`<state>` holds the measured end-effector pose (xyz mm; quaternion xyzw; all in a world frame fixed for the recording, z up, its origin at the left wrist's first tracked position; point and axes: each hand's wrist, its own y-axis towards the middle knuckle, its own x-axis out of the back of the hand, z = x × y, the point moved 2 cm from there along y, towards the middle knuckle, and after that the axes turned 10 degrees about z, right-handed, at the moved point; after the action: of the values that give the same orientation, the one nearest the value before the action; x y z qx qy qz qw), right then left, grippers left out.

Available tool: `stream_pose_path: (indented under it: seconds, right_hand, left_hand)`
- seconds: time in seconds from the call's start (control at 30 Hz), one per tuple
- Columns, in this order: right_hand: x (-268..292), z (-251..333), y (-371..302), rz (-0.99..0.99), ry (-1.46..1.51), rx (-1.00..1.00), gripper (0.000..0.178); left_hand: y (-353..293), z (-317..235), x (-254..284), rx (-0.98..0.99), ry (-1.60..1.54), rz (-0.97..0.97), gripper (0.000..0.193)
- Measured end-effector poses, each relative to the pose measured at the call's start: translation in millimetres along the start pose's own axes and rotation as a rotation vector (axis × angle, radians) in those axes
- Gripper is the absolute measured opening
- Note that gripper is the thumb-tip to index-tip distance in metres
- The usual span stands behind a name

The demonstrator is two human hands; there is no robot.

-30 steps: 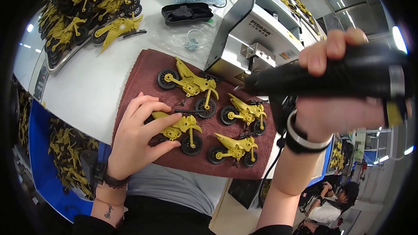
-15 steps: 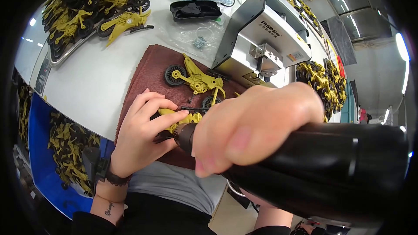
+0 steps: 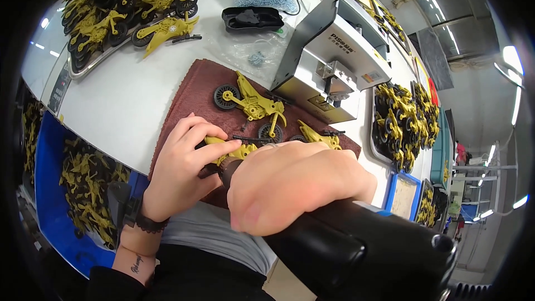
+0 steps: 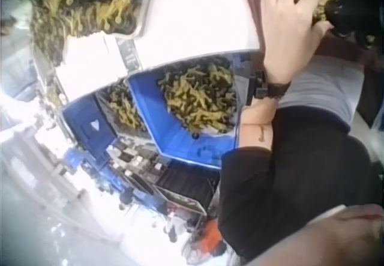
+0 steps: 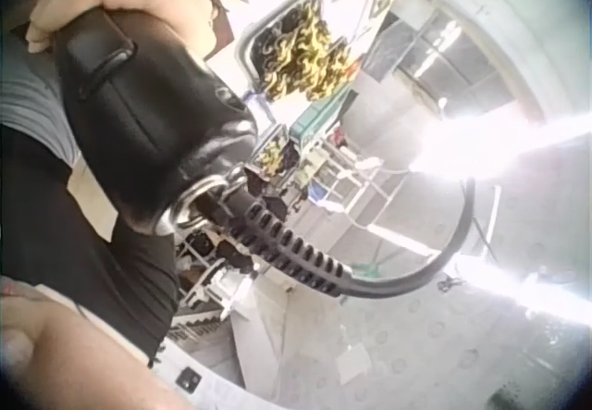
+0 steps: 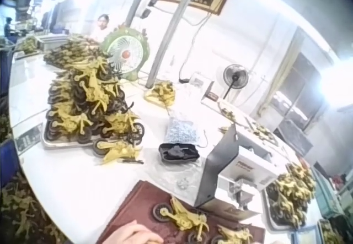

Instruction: Using a heat gun and an automated screw/pin feeder to assemble small toy motorcycle models.

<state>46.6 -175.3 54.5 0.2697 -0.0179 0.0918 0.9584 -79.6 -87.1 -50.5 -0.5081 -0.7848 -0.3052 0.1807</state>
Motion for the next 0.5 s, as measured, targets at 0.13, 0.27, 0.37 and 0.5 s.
stream_pose_path:
  seconds: [0.13,0.27,0.37,0.5]
  right_hand:
    - [9,20,-1,-0.031,-0.085,0.12,0.038]
    - [45,86,-19,-0.397,-0.186,0.22,0.055]
    - [93,96,-37,-0.487,-0.221,0.217,0.086]
    - [114,72,-25,-0.52,-0.122,0.165,0.097]
  left_hand:
    - [0,-1,-1,0.003,0.015,0.013,0.05]
    - [-2,-4,3,-0.02,0.066,0.037,0.051]
    - [0,-15,-4,-0.015,0.158,-0.006,0.054]
    - [-7,-40,-12,-0.035,0.083,0.01,0.067]
